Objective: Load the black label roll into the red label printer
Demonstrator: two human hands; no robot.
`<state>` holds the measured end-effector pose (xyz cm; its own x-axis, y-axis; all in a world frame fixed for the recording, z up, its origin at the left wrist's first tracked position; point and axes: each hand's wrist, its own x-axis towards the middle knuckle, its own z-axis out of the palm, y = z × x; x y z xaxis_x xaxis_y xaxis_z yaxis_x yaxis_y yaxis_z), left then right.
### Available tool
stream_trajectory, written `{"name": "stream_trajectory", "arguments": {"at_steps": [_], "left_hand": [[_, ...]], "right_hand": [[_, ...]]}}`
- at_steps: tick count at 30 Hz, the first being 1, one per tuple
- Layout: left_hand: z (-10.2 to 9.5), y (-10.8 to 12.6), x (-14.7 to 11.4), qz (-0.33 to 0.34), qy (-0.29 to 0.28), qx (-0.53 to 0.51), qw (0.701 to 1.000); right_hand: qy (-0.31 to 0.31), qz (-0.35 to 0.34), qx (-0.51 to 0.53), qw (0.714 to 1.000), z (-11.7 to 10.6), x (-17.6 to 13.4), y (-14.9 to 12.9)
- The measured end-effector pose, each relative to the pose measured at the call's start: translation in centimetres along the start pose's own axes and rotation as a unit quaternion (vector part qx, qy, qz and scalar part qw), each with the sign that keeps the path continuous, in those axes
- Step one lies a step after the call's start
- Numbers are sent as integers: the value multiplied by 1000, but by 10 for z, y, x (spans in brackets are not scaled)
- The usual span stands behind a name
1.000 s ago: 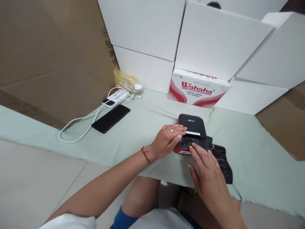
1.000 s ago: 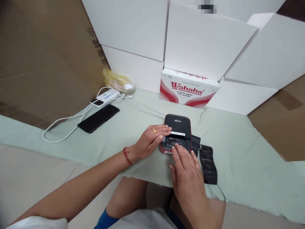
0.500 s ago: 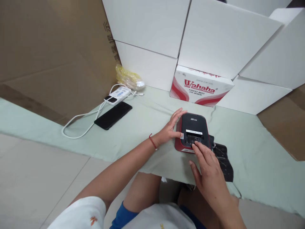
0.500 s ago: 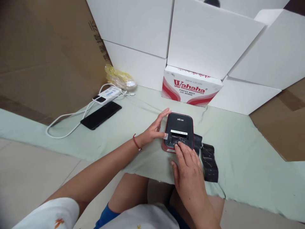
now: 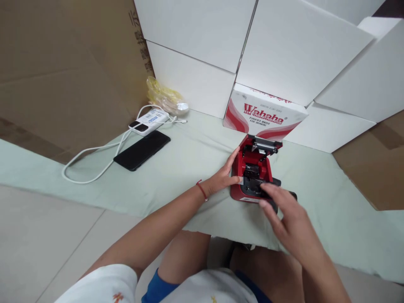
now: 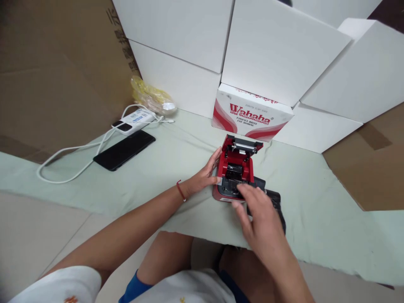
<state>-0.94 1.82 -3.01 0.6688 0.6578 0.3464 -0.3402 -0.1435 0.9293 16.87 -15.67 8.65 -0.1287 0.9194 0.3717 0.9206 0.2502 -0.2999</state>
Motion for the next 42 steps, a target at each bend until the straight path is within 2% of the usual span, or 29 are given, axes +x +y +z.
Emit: {"name": "stream_trajectory", "arguments": {"at_steps": [2, 3, 6, 8, 10, 12, 13, 15, 17, 19, 21, 22, 24, 26, 29, 31, 34, 36, 39, 42], "left_hand": [[0, -1, 0, -3, 4, -3, 1000], [-1, -1, 0, -10, 7, -1, 1000], [-3, 0, 1, -37, 9, 15, 999], [-4, 1, 2, -43, 7, 27, 999], [-4, 2, 3, -39, 4, 33, 999], [-4, 4, 3, -37, 4, 36, 999], [-4, 4, 3, -40, 6, 36, 999], [-4, 5, 3, -47, 9, 31, 998], [-4, 4, 3, -50, 12, 21, 998], [-4, 3, 4, -47, 12, 12, 999], [-4, 2, 4, -47, 11, 7, 999], [-4, 1, 5, -47, 11, 4, 999], [-3, 1, 5, -50, 12, -6, 999], [-3, 1, 5, -55, 12, -16, 998], [-4, 2, 4, -56, 12, -14, 998], [-5, 2, 4, -50, 9, 2, 999], [-7, 0, 4, -47, 4, 12, 999], [-7, 0, 4, -52, 4, 4, 999], [-6, -1, 4, -57, 3, -6, 998], [-6, -2, 5, -47, 2, -9, 999]], "right_hand": [[-6, 41, -11, 999, -8, 31, 9], [-41, 65, -44, 996, -8, 48, 14], [-215, 113, -173, 955, 3, 99, 22], [-288, 121, -216, 925, 17, 123, 22], [-308, 125, -222, 917, 29, 136, 20], [-319, 129, -222, 912, 29, 139, 16], [-320, 129, -221, 912, 23, 135, 15], [-302, 130, -190, 925, -3, 120, 16], [-255, 139, -106, 951, -41, 95, 24], [-208, 164, -6, 964, -81, 66, 39], [-213, 193, 38, 957, -108, 38, 58], [-229, 207, 47, 950, -113, 27, 67], [-273, 225, 59, 934, -105, 11, 82], [-302, 222, 68, 925, -80, 4, 91], [-260, 212, 38, 941, -37, 2, 97], [-204, 222, -4, 954, -23, 0, 102], [-143, 253, -74, 954, -24, -5, 118], [-130, 263, -112, 949, -29, -10, 130], [-158, 248, -124, 948, -27, -14, 145], [-187, 233, -120, 947, -11, -13, 153]]}}
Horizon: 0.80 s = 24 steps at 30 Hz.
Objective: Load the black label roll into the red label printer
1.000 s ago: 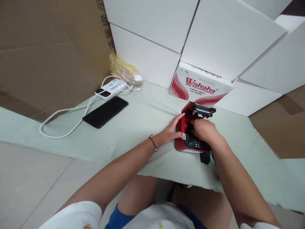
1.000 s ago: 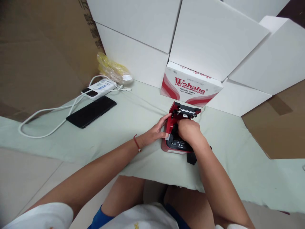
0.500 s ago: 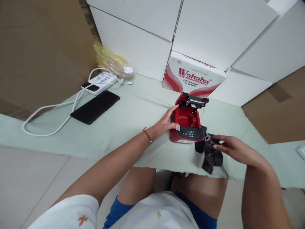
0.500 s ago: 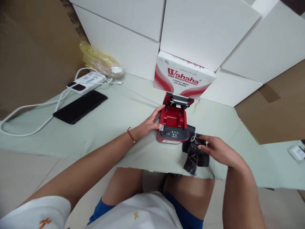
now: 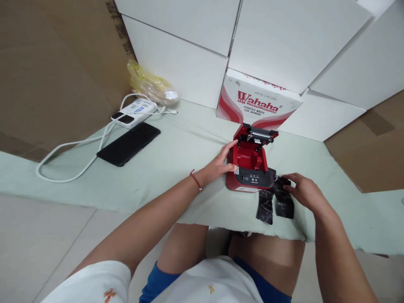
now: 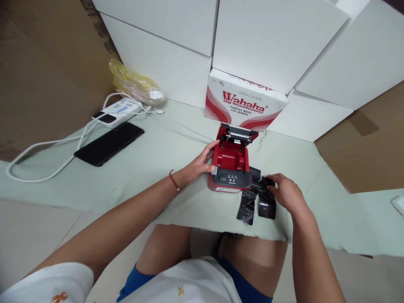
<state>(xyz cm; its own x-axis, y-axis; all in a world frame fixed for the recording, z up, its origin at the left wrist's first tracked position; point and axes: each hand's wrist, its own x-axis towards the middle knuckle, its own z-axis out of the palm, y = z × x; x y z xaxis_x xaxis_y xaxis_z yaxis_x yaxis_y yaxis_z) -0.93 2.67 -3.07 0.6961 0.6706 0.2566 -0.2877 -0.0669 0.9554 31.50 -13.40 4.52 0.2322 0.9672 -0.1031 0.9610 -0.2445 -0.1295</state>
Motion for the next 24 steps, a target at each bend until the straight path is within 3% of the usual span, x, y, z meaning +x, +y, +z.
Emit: {"name": "stream_trajectory", "arguments": {"at_steps": [3, 5, 10, 13, 15, 19, 24], "left_hand": [[0, 0, 0, 7, 5, 4, 1000], [1, 1, 0, 6, 10, 10, 1000], [2, 0, 0, 15, 9, 5, 1000], [1, -4, 2, 39, 14, 7, 999], [2, -5, 3, 40, 14, 12, 999], [3, -1, 1, 35, 15, 18, 999], [3, 1, 0, 32, 15, 25, 999]], "right_hand": [[-19, -8, 1, 1000, 7, 5, -4], [-38, -23, 11, 999, -6, -1, -5], [-181, -106, 133, 969, -94, -44, -18], [-158, -143, 150, 965, -132, -50, -51], [-116, -154, 150, 970, -130, -37, -82], [-48, -116, 58, 990, -88, 9, -142], [-37, -70, -113, 990, -59, 38, -179]]}}
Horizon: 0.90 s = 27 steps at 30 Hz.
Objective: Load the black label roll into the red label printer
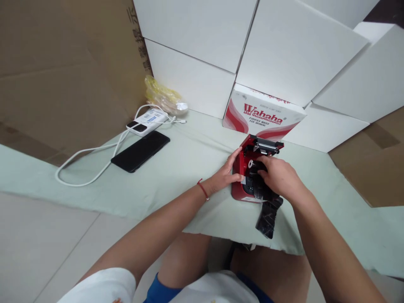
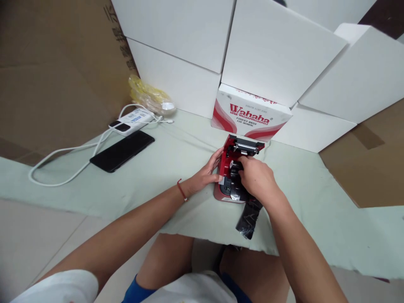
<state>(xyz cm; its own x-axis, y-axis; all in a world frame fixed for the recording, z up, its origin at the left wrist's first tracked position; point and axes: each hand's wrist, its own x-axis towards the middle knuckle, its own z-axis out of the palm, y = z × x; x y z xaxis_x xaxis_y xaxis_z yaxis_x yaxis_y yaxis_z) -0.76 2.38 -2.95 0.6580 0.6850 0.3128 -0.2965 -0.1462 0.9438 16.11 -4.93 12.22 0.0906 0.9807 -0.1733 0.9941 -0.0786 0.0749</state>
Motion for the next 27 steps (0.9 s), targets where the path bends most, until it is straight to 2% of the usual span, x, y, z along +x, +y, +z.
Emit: {"name": "stream_trajectory", "arguments": {"at_steps": [5, 10, 12, 13, 16, 18, 21, 24, 27], "left_hand": [[1, 1, 1, -2, -3, -9, 1000], [1, 5, 0, -8, 0, -9, 1000], [1, 6, -1, -8, 0, -10, 1000], [1, 6, -1, -8, 0, -11, 1000], [1, 5, -1, -3, -2, -11, 1000], [1, 4, -1, 0, 1, -11, 1000], [2, 2, -2, 2, 7, -23, 1000], [4, 6, -4, -10, 16, -36, 999], [3, 20, 2, -15, 51, 9, 999]], "right_hand": [[-19, -12, -22, 1000, 4, 17, -8], [-15, -32, -3, 999, 11, 23, 0], [19, -54, 26, 998, 15, 7, 7], [59, -76, 52, 994, 18, -6, 10], [214, -176, 136, 951, 34, -51, 14], [263, -216, 142, 929, 47, -78, 11], [282, -213, 114, 928, 65, -102, 3], [276, -198, 103, 935, 75, -109, 0], [268, -182, 112, 939, 79, -112, 1]]}}
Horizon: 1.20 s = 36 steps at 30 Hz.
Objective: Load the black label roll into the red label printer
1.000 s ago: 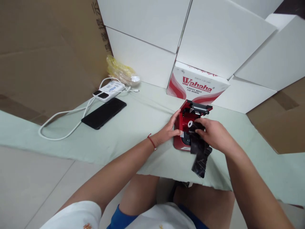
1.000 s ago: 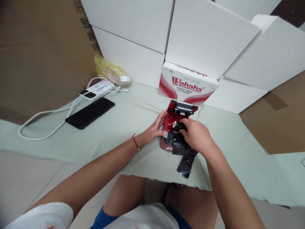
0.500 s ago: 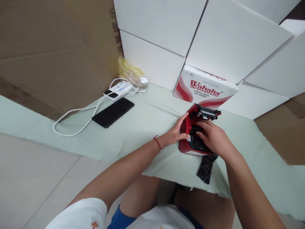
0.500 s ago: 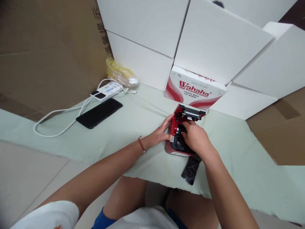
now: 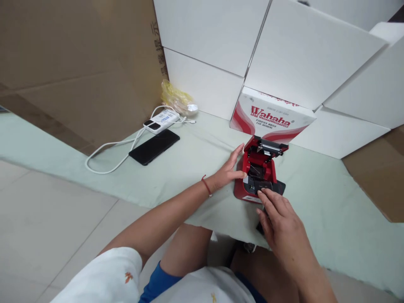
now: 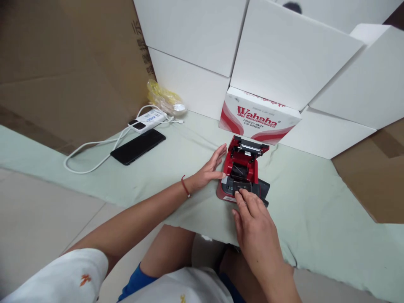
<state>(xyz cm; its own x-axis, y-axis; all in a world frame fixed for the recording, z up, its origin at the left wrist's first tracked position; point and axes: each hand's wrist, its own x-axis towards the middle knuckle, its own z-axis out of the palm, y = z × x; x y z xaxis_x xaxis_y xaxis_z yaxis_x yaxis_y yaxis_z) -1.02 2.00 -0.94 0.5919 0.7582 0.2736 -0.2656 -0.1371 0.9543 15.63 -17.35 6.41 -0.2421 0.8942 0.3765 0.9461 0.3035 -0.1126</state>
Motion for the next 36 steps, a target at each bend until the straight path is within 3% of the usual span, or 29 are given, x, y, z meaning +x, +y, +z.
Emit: {"name": "stream_trajectory", "arguments": {"at_steps": [5, 8, 11, 18, 22, 26, 31, 36], "left_hand": [[0, 43, 35, 54, 100, 120, 986], [2, 64, 51, 65, 80, 130, 986], [5, 73, 47, 68, 42, 152, 985], [11, 77, 12, 132, 19, 248, 960], [17, 78, 0, 123, 27, 258, 958], [19, 64, -13, 131, 8, 285, 949], [29, 51, -31, 115, 12, 388, 915], [31, 53, -28, 108, 14, 396, 912]], "right_hand": [[2, 22, -10, 1000, 4, -11, -4], [5, 30, -11, 999, 8, -15, -8], [13, 30, -12, 999, 12, -12, -13], [60, 50, 1, 997, 19, -3, -22], [56, 39, 4, 998, 18, -6, -19], [40, 31, 12, 999, 13, -10, -16], [23, 25, 17, 999, 11, -11, -13], [32, 25, 32, 999, 10, -9, -12]]}}
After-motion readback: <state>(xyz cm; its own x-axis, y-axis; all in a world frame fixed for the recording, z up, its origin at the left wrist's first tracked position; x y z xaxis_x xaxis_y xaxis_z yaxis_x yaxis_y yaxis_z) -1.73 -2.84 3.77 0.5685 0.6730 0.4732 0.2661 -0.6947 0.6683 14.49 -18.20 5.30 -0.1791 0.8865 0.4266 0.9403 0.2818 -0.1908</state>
